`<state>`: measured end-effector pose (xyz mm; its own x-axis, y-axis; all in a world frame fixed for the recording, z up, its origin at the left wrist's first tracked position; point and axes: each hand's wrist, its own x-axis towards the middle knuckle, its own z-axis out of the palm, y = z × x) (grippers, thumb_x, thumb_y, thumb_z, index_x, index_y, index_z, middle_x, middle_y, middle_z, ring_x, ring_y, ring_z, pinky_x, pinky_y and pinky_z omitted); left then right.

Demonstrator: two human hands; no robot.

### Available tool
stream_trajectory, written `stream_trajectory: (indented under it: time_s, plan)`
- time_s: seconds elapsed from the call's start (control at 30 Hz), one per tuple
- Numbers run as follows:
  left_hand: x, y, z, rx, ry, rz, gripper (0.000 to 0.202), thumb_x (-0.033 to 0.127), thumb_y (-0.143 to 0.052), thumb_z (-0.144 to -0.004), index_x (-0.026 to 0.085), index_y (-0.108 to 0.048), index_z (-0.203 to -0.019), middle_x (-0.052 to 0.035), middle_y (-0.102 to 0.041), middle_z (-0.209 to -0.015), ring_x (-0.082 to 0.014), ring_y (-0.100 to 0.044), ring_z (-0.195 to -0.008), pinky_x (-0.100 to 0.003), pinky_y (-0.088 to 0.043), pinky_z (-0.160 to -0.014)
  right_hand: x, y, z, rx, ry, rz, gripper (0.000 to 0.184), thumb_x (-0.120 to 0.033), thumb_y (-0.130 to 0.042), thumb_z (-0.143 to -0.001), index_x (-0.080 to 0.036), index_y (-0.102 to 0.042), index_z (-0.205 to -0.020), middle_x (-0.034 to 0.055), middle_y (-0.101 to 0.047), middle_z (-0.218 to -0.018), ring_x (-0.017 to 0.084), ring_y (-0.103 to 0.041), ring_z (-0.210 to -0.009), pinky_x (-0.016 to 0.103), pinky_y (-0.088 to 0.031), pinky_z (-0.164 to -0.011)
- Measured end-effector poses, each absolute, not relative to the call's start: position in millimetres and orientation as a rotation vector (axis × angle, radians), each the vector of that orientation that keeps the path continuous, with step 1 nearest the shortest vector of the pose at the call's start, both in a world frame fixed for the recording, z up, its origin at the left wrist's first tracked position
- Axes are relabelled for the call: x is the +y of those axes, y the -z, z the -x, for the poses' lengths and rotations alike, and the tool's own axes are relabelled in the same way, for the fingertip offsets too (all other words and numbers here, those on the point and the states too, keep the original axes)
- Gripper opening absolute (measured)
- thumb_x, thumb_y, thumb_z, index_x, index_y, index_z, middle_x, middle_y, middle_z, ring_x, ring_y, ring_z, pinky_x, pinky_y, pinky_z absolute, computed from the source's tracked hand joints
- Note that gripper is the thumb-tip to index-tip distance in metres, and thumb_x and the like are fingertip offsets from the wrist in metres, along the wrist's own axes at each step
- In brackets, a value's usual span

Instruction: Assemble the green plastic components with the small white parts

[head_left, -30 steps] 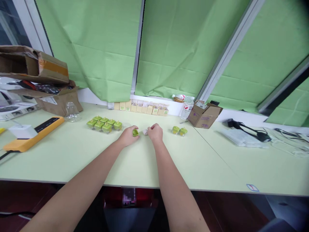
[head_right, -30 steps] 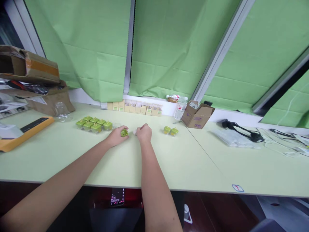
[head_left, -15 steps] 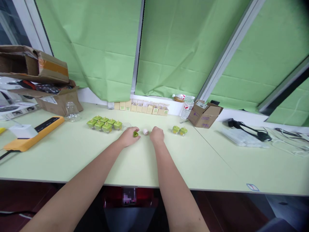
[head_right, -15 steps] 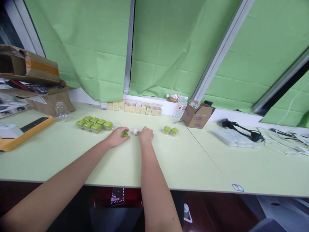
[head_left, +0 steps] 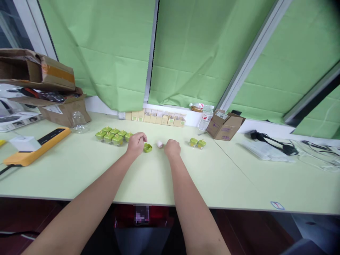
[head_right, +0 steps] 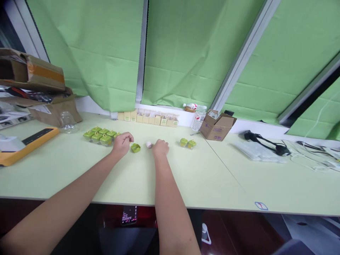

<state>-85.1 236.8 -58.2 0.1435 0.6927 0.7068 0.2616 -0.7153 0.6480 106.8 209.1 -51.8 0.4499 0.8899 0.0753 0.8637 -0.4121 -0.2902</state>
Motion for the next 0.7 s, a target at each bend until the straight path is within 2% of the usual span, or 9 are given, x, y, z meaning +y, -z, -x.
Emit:
stream_trajectory:
  time_s: [0.07,0.17,0.5,0.6,0.7]
  plan:
    - [237.9,59.1,87.4,0.939,-1.542,-1.963,0.019,0.010,-0.037,-0.070,0.020,-0.046,-0.056,0.0014,-0.045,-0.052,-0.0140,-0.044,-0.053,-0.028,-0.035,-0.055,209.2,52.1,-107.2,-1.502,-0.130,2.418,0.035,-0.033,-0.064,-0.087,-0.013,-0.066,-0.115,0.0195,-0.066,-0.116,0.031,-0.058,-0.119,0.039,-0.050,-0.089]
    - [238.7,60.8,87.3,0.907,-1.458,-1.895,0.015,0.014,-0.037,-0.066,0.020,-0.042,-0.053,0.0022,-0.038,-0.049,-0.0128,-0.038,-0.049,-0.028,-0.029,-0.052,209.2,52.3,-107.5,-1.500,-0.134,2.407,0.034,-0.033,-0.064,-0.086,-0.014,-0.066,-0.114,0.0190,-0.066,-0.116,0.031,-0.058,-0.119,0.039,-0.050,-0.089]
    - [238.4,60.6,87.1,0.899,-1.316,-1.906,0.015,0.016,-0.037,-0.066,0.020,-0.041,-0.052,0.0013,-0.038,-0.048,-0.0127,-0.037,-0.048,-0.027,-0.028,-0.049,206.9,47.3,-105.5,-1.472,-0.181,2.394,0.027,-0.030,-0.065,-0.084,-0.017,-0.068,-0.108,0.0165,-0.067,-0.116,0.028,-0.060,-0.116,0.037,-0.049,-0.087]
    - [237.4,62.4,85.8,0.902,-1.334,-1.960,0.016,0.014,-0.038,-0.071,0.020,-0.044,-0.058,0.0014,-0.041,-0.053,-0.0133,-0.041,-0.052,-0.027,-0.032,-0.052,206.8,46.8,-105.5,-1.449,-0.224,2.370,0.028,-0.032,-0.066,-0.082,-0.017,-0.068,-0.106,0.0154,-0.067,-0.114,0.027,-0.061,-0.112,0.035,-0.049,-0.086]
    - [236.2,63.7,82.6,0.905,-1.367,-1.968,0.018,0.016,-0.038,-0.079,0.020,-0.054,-0.072,0.0011,-0.050,-0.063,-0.0134,-0.049,-0.058,-0.027,-0.039,-0.057,207.7,46.9,-106.8,-1.390,-0.214,2.303,0.024,-0.032,-0.058,-0.086,-0.018,-0.069,-0.102,0.0142,-0.068,-0.111,0.026,-0.061,-0.108,0.033,-0.048,-0.083]
